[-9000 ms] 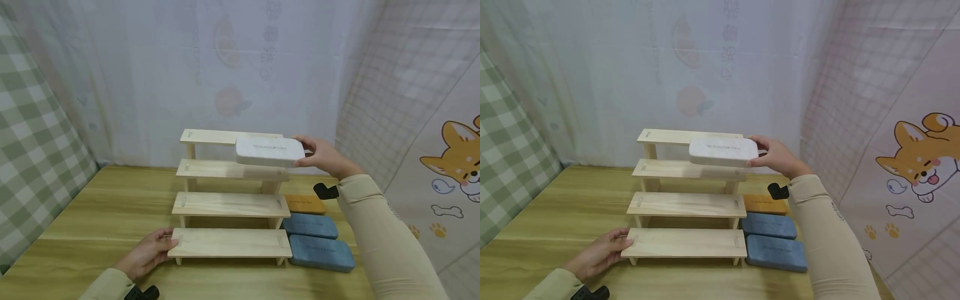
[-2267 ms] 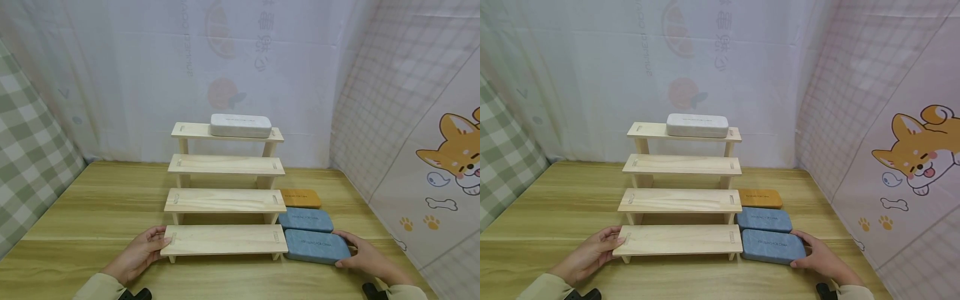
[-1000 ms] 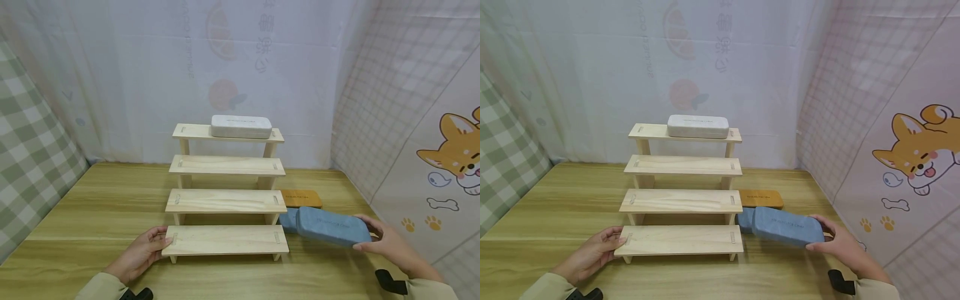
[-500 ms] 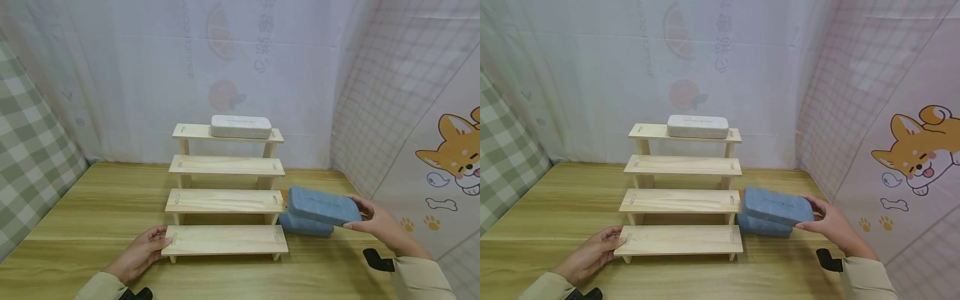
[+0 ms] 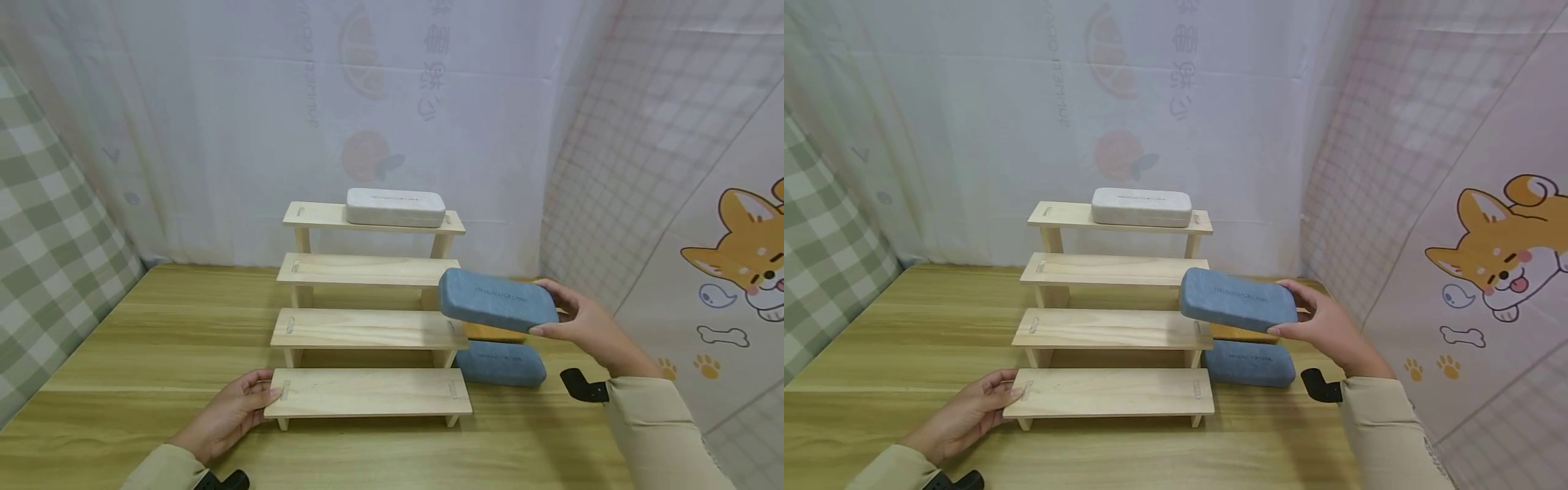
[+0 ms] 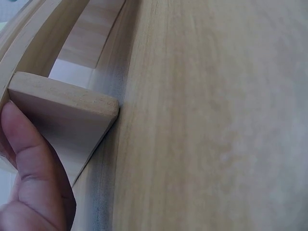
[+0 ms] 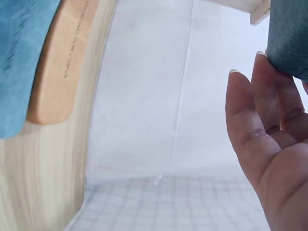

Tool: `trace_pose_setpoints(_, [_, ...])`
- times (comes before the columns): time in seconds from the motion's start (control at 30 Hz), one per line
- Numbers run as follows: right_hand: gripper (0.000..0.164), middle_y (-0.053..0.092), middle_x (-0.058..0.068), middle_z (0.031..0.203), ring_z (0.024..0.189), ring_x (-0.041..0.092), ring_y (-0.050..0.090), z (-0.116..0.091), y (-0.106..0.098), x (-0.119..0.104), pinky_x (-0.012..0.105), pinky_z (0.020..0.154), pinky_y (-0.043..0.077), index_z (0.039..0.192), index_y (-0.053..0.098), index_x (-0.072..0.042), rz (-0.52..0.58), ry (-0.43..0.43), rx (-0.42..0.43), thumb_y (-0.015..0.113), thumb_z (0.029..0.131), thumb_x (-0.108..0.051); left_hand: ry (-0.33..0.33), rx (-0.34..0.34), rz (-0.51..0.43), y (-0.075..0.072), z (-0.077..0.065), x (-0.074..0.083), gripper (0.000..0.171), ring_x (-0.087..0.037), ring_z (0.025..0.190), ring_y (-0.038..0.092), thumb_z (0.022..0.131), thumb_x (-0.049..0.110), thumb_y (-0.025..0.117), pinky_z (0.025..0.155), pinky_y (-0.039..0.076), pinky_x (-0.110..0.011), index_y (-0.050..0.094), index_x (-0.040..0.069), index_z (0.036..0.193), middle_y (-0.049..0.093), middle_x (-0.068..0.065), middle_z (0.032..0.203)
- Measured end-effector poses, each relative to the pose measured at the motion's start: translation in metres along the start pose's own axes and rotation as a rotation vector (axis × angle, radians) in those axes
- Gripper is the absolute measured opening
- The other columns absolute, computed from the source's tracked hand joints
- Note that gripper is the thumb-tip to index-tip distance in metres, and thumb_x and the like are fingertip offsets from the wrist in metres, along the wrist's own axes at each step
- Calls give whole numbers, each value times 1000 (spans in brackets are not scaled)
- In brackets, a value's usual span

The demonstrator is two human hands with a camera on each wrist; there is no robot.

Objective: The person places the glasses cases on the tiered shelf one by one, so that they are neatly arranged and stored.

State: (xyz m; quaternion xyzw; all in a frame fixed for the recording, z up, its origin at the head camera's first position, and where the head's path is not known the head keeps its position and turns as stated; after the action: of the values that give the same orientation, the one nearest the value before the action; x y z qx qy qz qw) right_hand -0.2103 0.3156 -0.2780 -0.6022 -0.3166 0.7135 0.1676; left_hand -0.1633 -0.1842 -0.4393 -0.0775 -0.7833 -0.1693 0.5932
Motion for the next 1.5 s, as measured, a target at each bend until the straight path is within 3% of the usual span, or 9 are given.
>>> trace_pose_setpoints(0.13, [81, 45, 18, 139, 108, 4, 54, 15, 5, -11, 23, 81, 51, 151, 29, -8, -17, -5, -20, 75, 86, -22, -2, 4, 0, 0, 0, 0, 69, -12, 96, 59, 99, 9, 54, 81, 53, -27, 8, -17, 143, 54, -7, 113])
trace_pose_setpoints(0.27, [81, 49, 15, 135, 115, 25, 54, 30, 11, -19, 30, 84, 51, 150, 34, -10, -30, 3, -22, 77, 84, -27, -9, 8, -5, 1, 0, 1, 71, -12, 97, 59, 98, 11, 55, 82, 53, -27, 8, -17, 143, 54, -7, 114])
trace_pose_setpoints(0.33, [81, 50, 13, 134, 116, 29, 53, 37, 13, -23, 34, 86, 50, 149, 35, -12, -36, 7, -26, 78, 83, -30, -10, 10, -7, 1, 0, 1, 72, -12, 97, 59, 98, 11, 56, 82, 53, -27, 8, -17, 143, 54, -7, 114])
trace_pose_setpoints(0.63, [72, 56, 11, 122, 107, 24, 55, 63, 22, -40, 33, 82, 51, 142, 45, -14, 17, -40, -39, 80, 81, -27, 8, 0, -7, 0, 1, -2, 70, -11, 96, 59, 99, 9, 54, 82, 53, -27, 7, -17, 143, 54, -6, 113])
trace_pose_setpoints(0.93, [72, 55, 13, 125, 112, 29, 53, 86, 36, -53, 40, 85, 51, 140, 47, -16, 42, -28, -65, 83, 77, -27, 0, 5, -6, 0, 1, 0, 73, -12, 97, 59, 98, 11, 56, 83, 52, -27, 7, -17, 143, 53, -7, 114])
trace_pose_setpoints(1.17, [87, 50, 11, 135, 123, 31, 47, 98, 47, -65, 49, 94, 46, 147, 39, -17, -15, -18, -76, 84, 75, -34, -3, 5, -5, -1, 1, -1, 72, -11, 97, 59, 98, 11, 56, 83, 52, -26, 7, -17, 143, 54, -6, 113])
trace_pose_setpoints(1.37, [79, 53, 13, 129, 118, 31, 50, 107, 56, -74, 43, 84, 50, 141, 45, -14, 15, -35, -94, 84, 75, -28, -5, 7, -16, -1, 2, -2, 72, -12, 97, 59, 98, 11, 56, 83, 53, -27, 8, -17, 143, 54, -6, 113])
trace_pose_setpoints(1.5, [81, 51, 11, 132, 120, 30, 48, 113, 62, -76, 46, 89, 49, 143, 44, -16, 2, -38, -98, 85, 74, -29, -1, 5, -20, -1, 2, -1, 72, -12, 98, 58, 98, 12, 57, 84, 52, -27, 9, -17, 143, 54, -6, 113])
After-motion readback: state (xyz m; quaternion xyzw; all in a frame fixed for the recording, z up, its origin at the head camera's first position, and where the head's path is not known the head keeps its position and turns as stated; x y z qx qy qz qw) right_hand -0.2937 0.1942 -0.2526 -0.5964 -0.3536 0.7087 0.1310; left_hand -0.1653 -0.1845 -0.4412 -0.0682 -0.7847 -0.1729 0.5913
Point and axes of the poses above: each hand's wrist, its own z-axis towards the middle knuckle, its own y-axis out of the palm, x = y × z, the point moved 3 cm from there along z, towards the middle knuckle
